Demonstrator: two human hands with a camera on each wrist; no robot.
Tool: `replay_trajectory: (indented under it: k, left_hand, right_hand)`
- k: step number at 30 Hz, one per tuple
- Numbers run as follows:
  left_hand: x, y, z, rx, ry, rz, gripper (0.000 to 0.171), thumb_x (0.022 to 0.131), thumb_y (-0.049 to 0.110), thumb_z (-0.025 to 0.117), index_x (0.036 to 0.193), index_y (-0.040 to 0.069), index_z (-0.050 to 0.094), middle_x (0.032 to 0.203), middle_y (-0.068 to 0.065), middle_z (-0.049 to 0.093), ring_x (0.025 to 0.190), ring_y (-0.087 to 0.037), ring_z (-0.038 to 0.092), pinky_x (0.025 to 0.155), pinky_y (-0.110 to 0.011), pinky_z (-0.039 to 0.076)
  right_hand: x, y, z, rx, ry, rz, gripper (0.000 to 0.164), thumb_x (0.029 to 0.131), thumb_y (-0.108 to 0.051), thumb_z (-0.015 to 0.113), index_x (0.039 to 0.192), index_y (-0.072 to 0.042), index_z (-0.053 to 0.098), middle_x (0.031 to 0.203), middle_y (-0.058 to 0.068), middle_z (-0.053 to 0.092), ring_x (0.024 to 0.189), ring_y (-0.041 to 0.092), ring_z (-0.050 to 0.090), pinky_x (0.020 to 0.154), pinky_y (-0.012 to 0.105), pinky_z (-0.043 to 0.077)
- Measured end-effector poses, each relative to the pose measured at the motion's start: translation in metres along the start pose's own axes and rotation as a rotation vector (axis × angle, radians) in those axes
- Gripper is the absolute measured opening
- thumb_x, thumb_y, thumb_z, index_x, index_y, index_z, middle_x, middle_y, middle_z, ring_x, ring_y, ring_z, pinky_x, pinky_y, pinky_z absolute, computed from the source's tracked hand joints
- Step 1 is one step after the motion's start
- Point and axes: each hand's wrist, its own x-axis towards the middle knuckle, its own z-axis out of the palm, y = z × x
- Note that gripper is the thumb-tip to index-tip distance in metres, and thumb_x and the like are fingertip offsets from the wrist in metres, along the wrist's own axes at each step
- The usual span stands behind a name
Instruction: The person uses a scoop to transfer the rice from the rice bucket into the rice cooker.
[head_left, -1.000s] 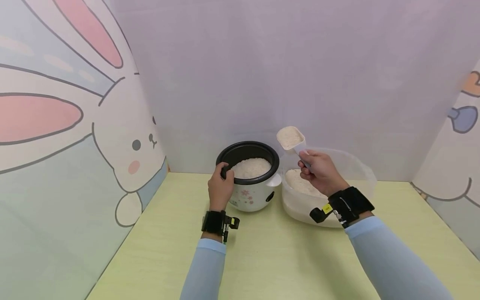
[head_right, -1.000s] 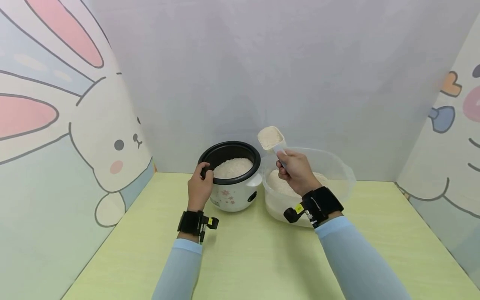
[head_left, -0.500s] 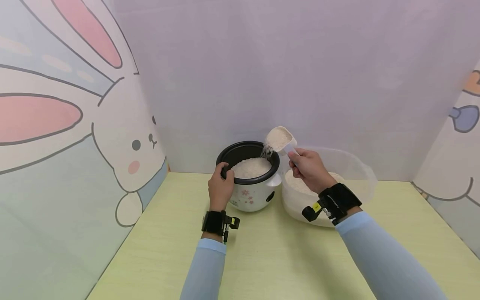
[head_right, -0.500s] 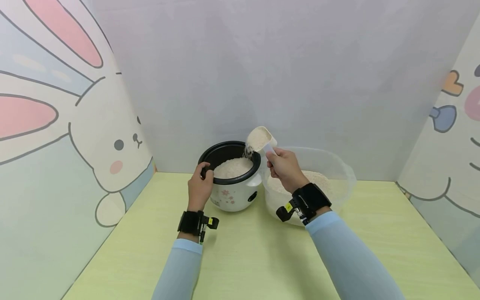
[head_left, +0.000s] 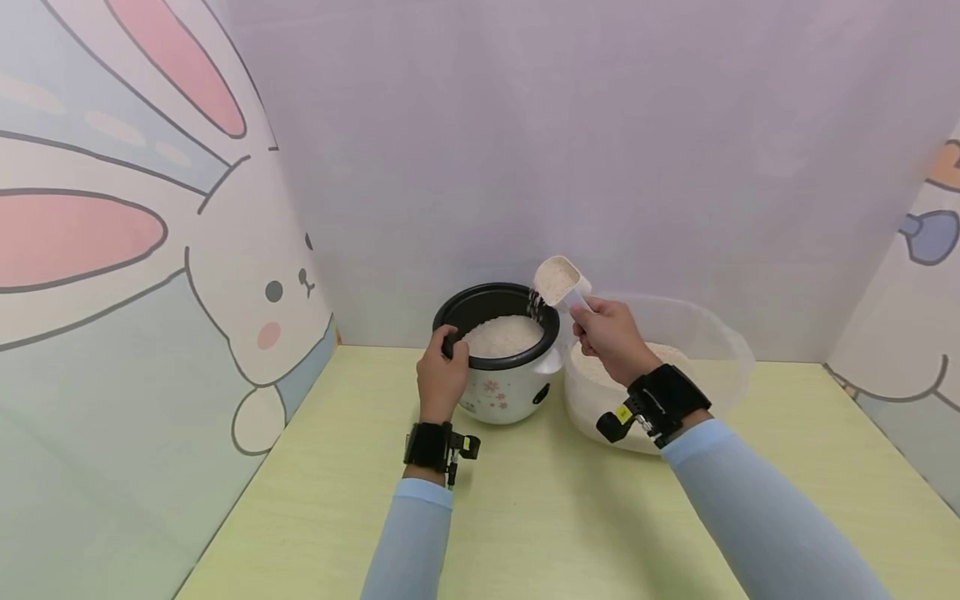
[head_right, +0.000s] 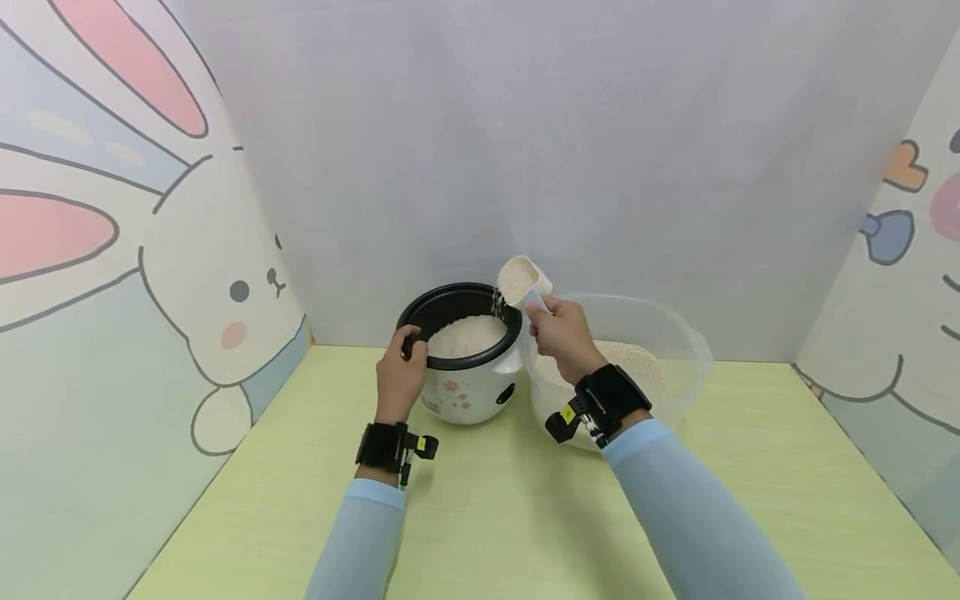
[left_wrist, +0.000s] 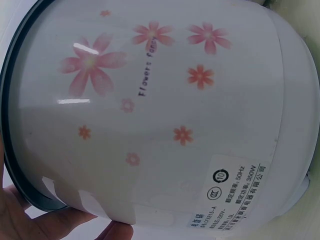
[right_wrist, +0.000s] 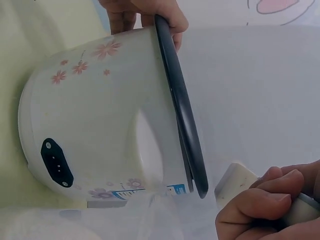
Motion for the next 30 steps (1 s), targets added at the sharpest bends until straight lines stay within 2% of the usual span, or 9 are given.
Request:
replay_trajectory:
  k: [8,17,24,30]
  left_hand:
    - [0.0,-0.001,0.001,0.003,-0.007,-0.015,0.036,0.1,0.024,0.051,0.132,0.012,0.064,0.078,-0.008,0.053,0.058,-0.019,0.039,0.058,-0.034,0.033]
    - [0.001,-0.003,0.001,-0.006,-0.012,-0.03,0.037,0.1,0.028,0.05,0.132,0.015,0.064,0.08,-0.008,0.054,0.06,-0.02,0.042,0.058,-0.034,0.035]
    - [0.0,-0.003,0.001,-0.005,-0.01,-0.016,0.039,0.1,0.027,0.051,0.134,0.011,0.064,0.078,-0.009,0.054,0.058,-0.02,0.039,0.057,-0.035,0.034]
    - [0.001,-0.002,0.0,-0.013,-0.007,-0.009,0.038,0.101,0.023,0.052,0.134,0.009,0.063,0.079,-0.01,0.055,0.057,-0.02,0.039,0.058,-0.036,0.035]
  right_hand:
    - [0.0,0.006,0.003,-0.137,0.025,-0.039,0.045,0.112,-0.023,0.041,0.147,0.003,0.045,0.089,0.011,0.047,0.065,0.012,0.034,0.061,0.029,0.033]
    - [0.004,0.01,0.006,-0.259,0.062,-0.083,0.038,0.111,-0.021,0.041,0.133,0.007,0.054,0.089,0.01,0.049,0.063,0.014,0.033,0.059,0.029,0.031]
    - [0.008,0.013,0.008,-0.369,0.105,-0.144,0.036,0.11,-0.021,0.044,0.13,0.005,0.059,0.095,0.015,0.053,0.078,0.023,0.045,0.062,0.031,0.036]
    - [0.007,0.015,0.007,-0.471,0.101,-0.194,0.035,0.11,-0.02,0.044,0.134,0.002,0.058,0.101,0.022,0.059,0.079,0.027,0.049,0.065,0.035,0.039]
